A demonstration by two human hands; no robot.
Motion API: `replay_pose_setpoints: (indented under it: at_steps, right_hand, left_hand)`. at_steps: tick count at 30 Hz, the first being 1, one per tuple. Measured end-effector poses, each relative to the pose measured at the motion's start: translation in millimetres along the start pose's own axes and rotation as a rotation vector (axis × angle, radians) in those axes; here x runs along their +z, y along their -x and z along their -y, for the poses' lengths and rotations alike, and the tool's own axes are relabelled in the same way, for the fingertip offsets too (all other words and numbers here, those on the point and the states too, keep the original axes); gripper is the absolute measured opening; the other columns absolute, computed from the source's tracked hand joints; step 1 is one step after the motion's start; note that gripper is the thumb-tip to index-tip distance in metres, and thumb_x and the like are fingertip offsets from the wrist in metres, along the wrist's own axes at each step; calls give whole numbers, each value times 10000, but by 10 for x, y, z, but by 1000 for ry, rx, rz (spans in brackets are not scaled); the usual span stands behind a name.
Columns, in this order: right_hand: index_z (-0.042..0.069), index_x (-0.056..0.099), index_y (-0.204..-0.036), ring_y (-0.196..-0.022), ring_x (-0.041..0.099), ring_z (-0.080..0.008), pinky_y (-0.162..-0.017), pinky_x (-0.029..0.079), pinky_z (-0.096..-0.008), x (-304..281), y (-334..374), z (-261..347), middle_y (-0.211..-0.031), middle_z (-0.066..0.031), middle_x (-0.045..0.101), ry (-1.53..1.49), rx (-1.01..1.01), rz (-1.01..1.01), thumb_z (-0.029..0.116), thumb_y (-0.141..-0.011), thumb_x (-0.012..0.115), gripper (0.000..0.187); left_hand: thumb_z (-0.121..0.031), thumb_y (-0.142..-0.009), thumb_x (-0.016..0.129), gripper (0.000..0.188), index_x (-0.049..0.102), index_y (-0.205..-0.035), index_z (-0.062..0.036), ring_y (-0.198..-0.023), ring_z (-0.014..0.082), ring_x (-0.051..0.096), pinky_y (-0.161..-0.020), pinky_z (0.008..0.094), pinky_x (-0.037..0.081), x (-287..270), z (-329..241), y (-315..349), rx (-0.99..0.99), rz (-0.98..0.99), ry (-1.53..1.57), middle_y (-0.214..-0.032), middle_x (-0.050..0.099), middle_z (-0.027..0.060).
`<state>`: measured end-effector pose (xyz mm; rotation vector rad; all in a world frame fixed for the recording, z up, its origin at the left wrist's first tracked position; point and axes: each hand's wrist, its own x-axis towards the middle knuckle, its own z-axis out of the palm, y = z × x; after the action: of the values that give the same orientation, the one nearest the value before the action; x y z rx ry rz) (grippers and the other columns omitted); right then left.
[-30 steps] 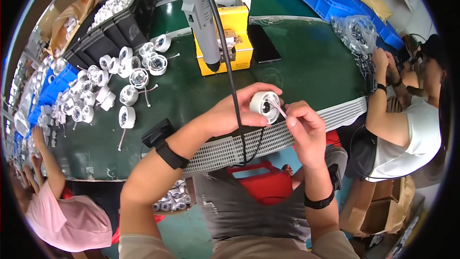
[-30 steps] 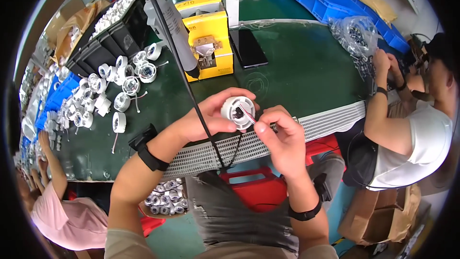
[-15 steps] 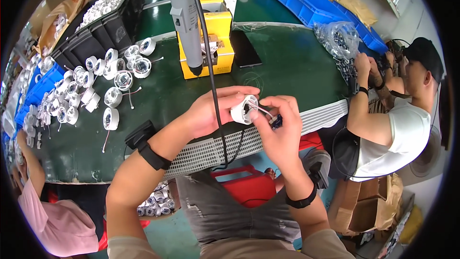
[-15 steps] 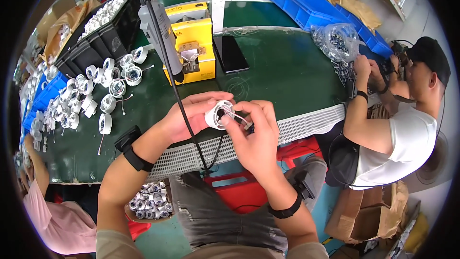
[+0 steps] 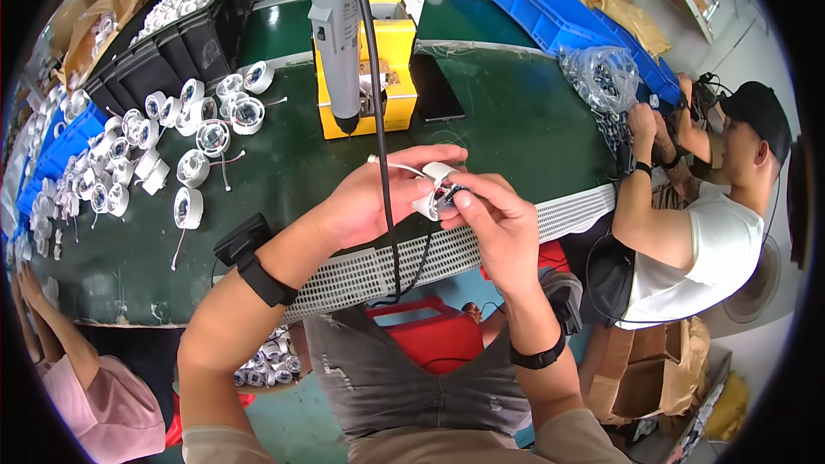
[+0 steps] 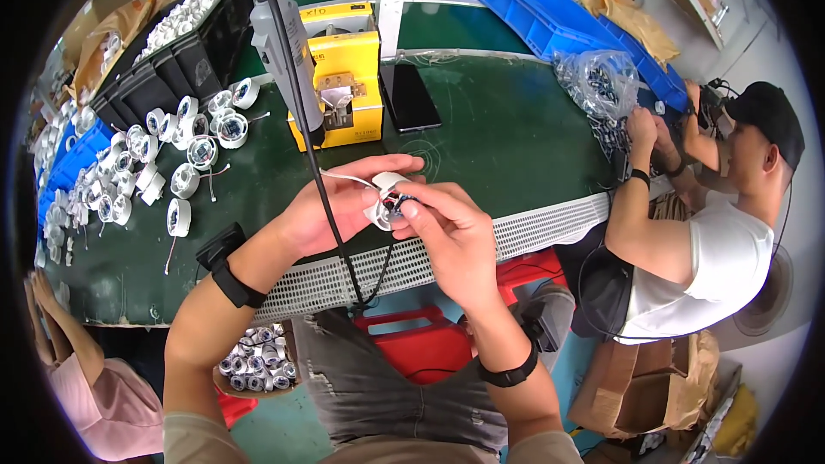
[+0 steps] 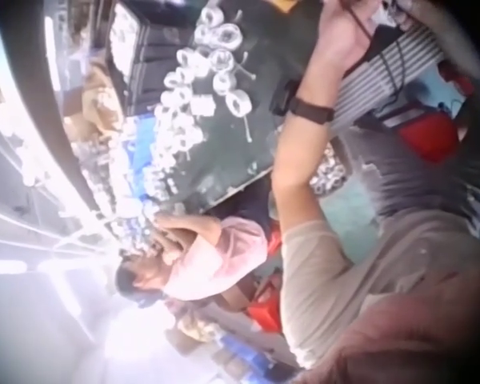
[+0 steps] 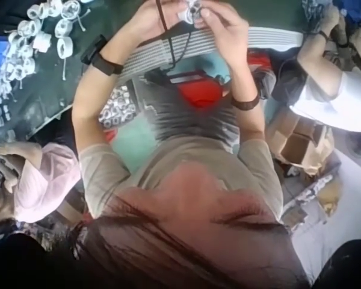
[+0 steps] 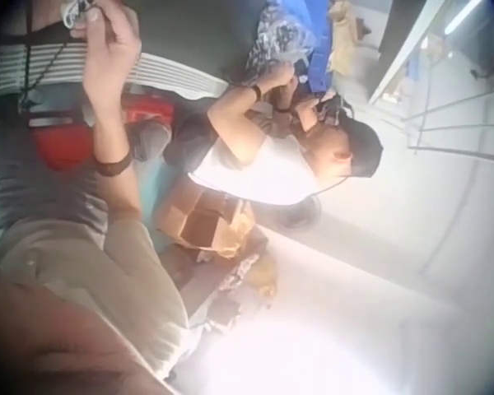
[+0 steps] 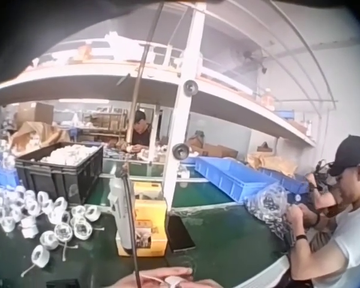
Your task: The person assembles camera components by inserting a circuit board into a plastic housing and threading the wires through. They then use a power screwdriver to fasten the parts together before placing the unit on the workbench and starting the next one.
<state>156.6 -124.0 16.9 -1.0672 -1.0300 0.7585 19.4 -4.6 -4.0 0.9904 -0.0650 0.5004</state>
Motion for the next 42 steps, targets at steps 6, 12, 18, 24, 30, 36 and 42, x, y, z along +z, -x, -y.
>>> replay_pose_setpoints:
  at_steps: [6, 12, 18, 24, 30, 36, 42]
  right_hand:
    - [-30, 661, -996, -781, 626, -124, -701, 519, -227, -29, 26, -85, -977, -70, 615, 106, 15, -30, -17, -837, 683, 161]
    - [14, 671, -977, -868, 566, -133, -823, 482, -268, -20, 1, -223, -917, -27, 538, 542, -316, -115, -26, -765, 747, 228]
    - [0, 609, -1049, -946, 563, -139, -843, 484, -262, 88, -71, -280, -1032, -56, 536, 247, -261, -178, -43, -798, 711, 275]
    - [-31, 579, -1088, -930, 618, -151, -837, 500, -264, 28, -161, -223, -1023, -100, 635, 19, -8, -74, -47, -851, 654, 249]
    - [-33, 648, -988, -875, 619, -117, -782, 489, -239, 25, -473, -147, -948, -100, 665, 653, -187, 9, 40, -871, 660, 138]
    - [-19, 439, -1301, -1012, 610, -227, -905, 503, -367, 564, -956, -87, -1179, -171, 584, 534, -411, 87, 113, -771, 762, 634]
    - [-59, 419, -1257, -970, 649, -214, -824, 519, -332, 1014, -1191, -183, -1127, -193, 618, 406, -232, 261, 113, -808, 721, 568]
  left_hand:
    - [-58, -946, 498, 446, 419, -1380, 9, -1233, 215, 486, -1045, 365, 386, 78, -26, 20, -24, -17, 115, -1370, 469, 133]
    - [-176, -955, 517, 577, 287, -1457, -8, -1322, 263, 405, -1099, 403, 320, 102, -29, 18, -19, -3, 92, -1449, 382, 157]
    - [-181, -970, 496, 620, 194, -1499, -65, -1337, 204, 370, -1115, 374, 282, 146, 34, 9, -19, -29, 24, -1487, 321, 83]
    - [-174, -964, 538, 575, 288, -1473, -82, -1209, 135, 482, -1038, 308, 376, 144, 12, 0, -103, -170, -281, -1369, 460, 55]
    - [-47, -939, 524, 393, 440, -1321, -10, -1023, 146, 590, -864, 352, 565, -12, 102, -35, 15, -284, -320, -1197, 544, 70]
    - [-28, -941, 491, 282, 509, -1222, -15, -877, 116, 595, -757, 313, 551, -110, 149, -57, 4, -517, -277, -983, 595, 44]
    - [-66, -952, 464, 270, 526, -1196, 32, -916, 198, 638, -779, 329, 555, -175, 168, -31, -52, -616, -278, -1021, 634, 92]
